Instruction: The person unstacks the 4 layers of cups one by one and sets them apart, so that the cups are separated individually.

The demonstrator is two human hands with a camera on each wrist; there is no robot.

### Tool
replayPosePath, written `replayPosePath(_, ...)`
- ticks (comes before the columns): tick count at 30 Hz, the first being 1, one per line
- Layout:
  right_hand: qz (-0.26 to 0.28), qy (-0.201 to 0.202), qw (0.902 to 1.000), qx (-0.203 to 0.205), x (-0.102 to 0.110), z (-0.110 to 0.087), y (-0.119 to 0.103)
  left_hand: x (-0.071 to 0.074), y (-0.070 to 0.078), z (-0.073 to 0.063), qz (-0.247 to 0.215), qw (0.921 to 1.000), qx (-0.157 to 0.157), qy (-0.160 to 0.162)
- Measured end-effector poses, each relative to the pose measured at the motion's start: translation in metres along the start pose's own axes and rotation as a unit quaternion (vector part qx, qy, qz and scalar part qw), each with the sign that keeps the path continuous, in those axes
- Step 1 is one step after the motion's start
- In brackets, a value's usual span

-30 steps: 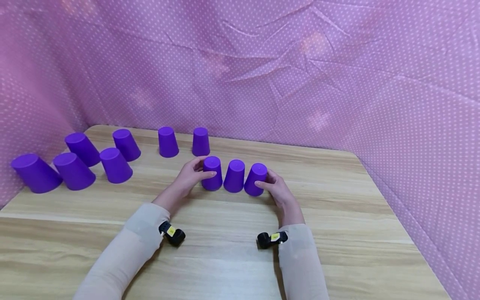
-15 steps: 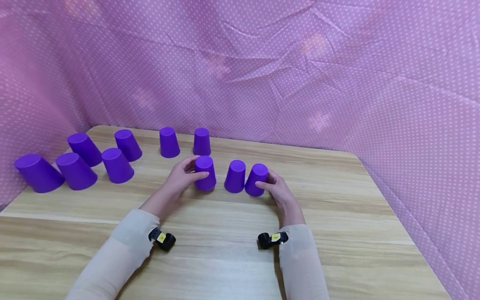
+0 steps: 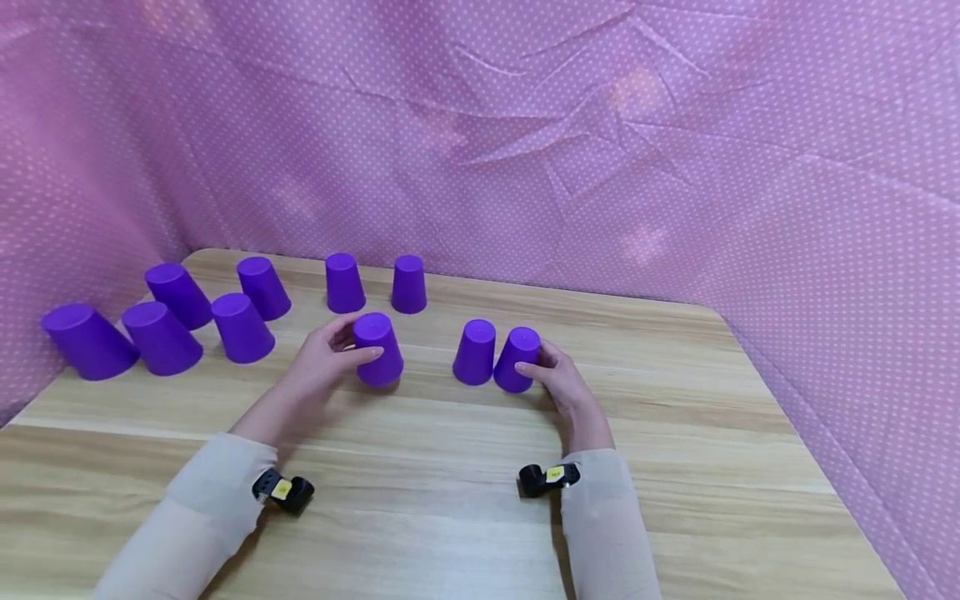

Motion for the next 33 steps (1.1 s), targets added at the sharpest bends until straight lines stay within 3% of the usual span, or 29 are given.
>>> replayPosePath(6, 0.001, 0.003, 1.0000, -0.001, 0.000, -0.001, -0.001, 0.019, 0.047, -0.032, 0.067, 0.9975, -0.023, 0.008)
replayPosePath(11, -0.003, 0.003, 1.0000, 0.004, 0.000, 0.000, 0.000, 0.039, 0.053, -0.042, 0.102, 0.9937, -0.041, 0.021)
replayPosePath(18, -0.003, 0.004, 1.0000, -0.001, 0.000, 0.001, 0.001, 0.071, 0.045, -0.051, 0.135, 0.9884, -0.052, 0.046)
replayPosePath(25, 0.000, 0.006, 1.0000, -0.002, 0.001, 0.002, 0.002, 0.114, 0.012, -0.049, 0.170, 0.9822, -0.042, 0.067)
replayPosePath(29, -0.002, 0.003, 1.0000, -0.007, 0.000, 0.001, 0.002, 0.133, 0.005, -0.055, 0.138, 0.9870, -0.034, 0.075)
replayPosePath(33, -0.001, 0.003, 1.0000, -0.009, 0.000, 0.001, 0.001, 0.145, 0.015, -0.066, 0.111, 0.9896, -0.030, 0.087)
Point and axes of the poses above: each hand's wrist, its own z-axis towards the middle knuckle, its own x-axis out of the back of the hand, y = z × x, the point moved 4 cm from there along z, towards the middle knuckle, and after that the axes turned 13 degrees about y, right-handed, at the moved point
